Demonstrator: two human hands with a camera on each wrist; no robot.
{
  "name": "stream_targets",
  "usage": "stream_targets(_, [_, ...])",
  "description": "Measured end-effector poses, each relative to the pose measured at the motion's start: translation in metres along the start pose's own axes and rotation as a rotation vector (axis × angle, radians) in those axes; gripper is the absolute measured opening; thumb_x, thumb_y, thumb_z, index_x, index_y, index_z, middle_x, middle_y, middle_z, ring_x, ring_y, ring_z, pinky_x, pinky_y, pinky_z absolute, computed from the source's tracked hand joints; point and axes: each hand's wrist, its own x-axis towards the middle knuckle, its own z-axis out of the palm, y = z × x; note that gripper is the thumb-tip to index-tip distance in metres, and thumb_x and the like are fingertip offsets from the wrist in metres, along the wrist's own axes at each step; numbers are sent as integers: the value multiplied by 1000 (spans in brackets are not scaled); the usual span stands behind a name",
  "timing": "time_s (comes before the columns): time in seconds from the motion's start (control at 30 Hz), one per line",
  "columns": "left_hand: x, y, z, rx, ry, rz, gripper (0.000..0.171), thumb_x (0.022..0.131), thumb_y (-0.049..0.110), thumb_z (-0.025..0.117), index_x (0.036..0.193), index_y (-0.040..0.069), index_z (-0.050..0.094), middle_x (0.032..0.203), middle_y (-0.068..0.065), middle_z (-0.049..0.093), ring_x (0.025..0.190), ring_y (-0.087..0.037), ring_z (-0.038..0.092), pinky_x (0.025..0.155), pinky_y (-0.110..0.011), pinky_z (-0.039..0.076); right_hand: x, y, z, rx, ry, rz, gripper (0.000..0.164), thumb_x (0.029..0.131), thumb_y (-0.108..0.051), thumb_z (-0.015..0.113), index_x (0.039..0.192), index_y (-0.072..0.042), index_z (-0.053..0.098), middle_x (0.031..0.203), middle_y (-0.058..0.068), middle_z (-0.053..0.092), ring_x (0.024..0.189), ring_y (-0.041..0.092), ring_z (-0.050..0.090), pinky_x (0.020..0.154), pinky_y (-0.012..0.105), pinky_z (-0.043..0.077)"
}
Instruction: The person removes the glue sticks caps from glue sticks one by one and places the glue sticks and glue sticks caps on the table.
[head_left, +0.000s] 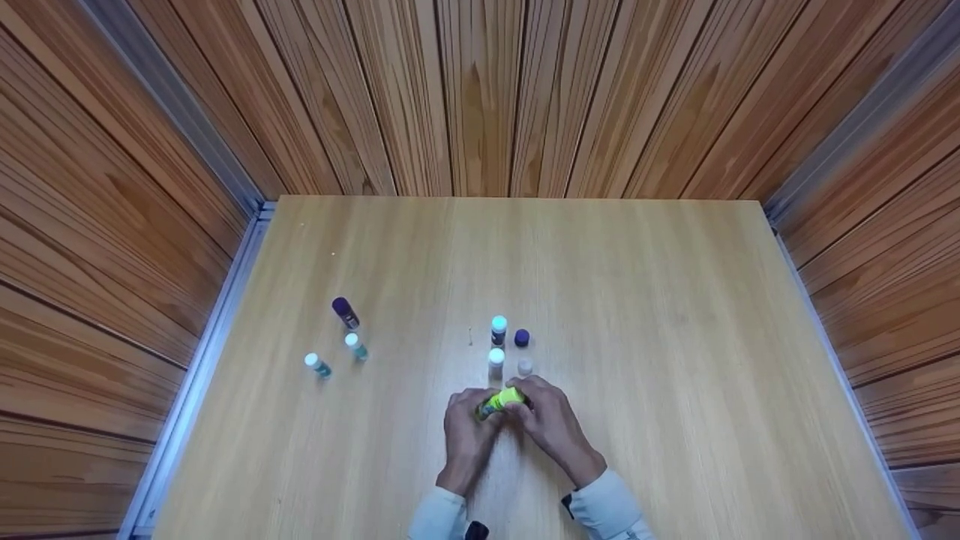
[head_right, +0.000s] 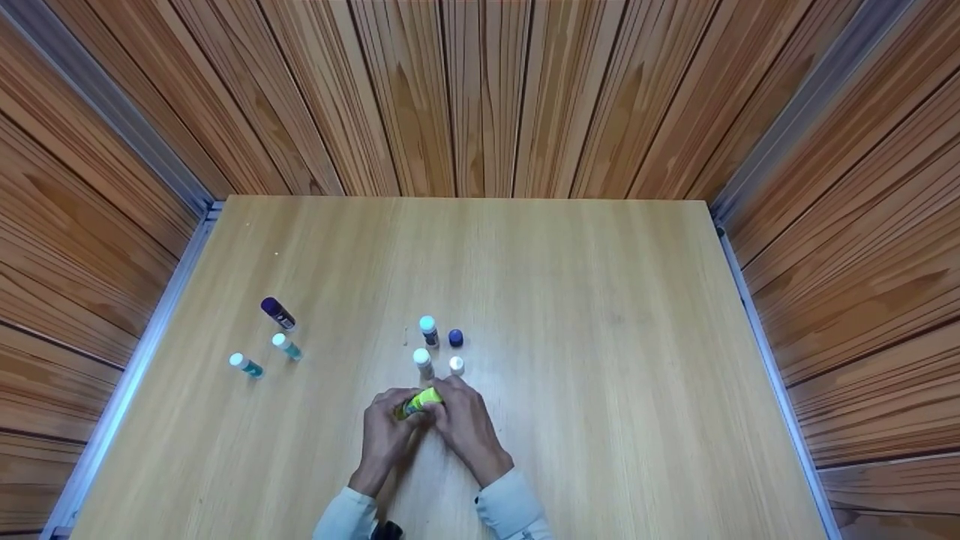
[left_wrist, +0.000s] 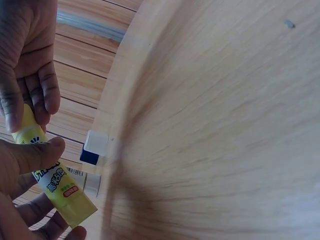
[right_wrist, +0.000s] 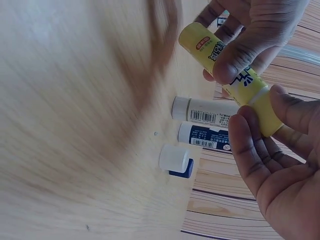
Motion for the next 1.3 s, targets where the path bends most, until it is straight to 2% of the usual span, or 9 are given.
stream_targets(0.17, [1,-1,-1,24,-28,19,24,70,23,75,93,24,71,87,17,63,81,-6,50,74,-27,42,0,-3,-3,9,-6,-17,29,84,-18,62,111,-10,61,101,-6,58,86,6,54,73,24,49])
stream_targets(0.33, [4,-3,-4,3,-47,35,26,71,18,74,95,24,70,88,17,63,82,-5,50,74,-26,43,0,-3,-5,25,-9,-60,26,85,-17,61,111,-14,61,108,-8,58,101,6,54,84,28,47])
stream_targets(0.5, [5,-4,-6,-18,-54,59,27,72,17,74,96,29,70,90,19,63,83,-4,51,76,-27,43,-2,-3,-7,28,-4,-112,26,84,-13,61,110,-17,60,109,-10,56,104,8,53,87,29,45])
stream_targets(0.63, [4,-6,-6,-44,-52,55,29,72,14,72,96,30,69,91,20,64,86,-3,54,80,-28,44,-1,-6,-10,28,-3,-113,30,82,-9,63,110,-20,60,109,-12,55,105,8,53,88,28,45])
stream_targets(0.77, [3,-9,-6,-85,-22,49,30,72,12,71,96,29,69,93,18,65,90,-4,58,84,-31,45,-1,-9,-15,31,36,-112,33,81,-7,64,111,-19,60,113,-9,56,104,9,54,84,26,48])
stream_targets(1.0, [1,-13,-5,-241,14,21,33,70,6,73,96,27,69,96,12,66,95,-8,60,87,-34,46,-1,-5,-19,27,111,-103,35,78,-7,68,112,-14,61,114,-4,57,95,7,56,75,24,50])
stream_targets(1.17, [2,-13,-4,-269,16,7,34,69,5,74,98,22,69,97,8,66,94,-7,60,82,-27,48,-2,-2,-17,34,128,-55,41,76,-9,70,115,-13,60,110,-2,59,89,8,58,73,31,52])
stream_targets(1.3, [3,-12,-3,-280,15,-26,36,69,5,74,101,19,68,99,6,66,95,-8,60,82,-27,48,0,0,-16,39,162,4,42,73,-9,72,113,-12,59,108,-1,61,86,7,59,72,30,52])
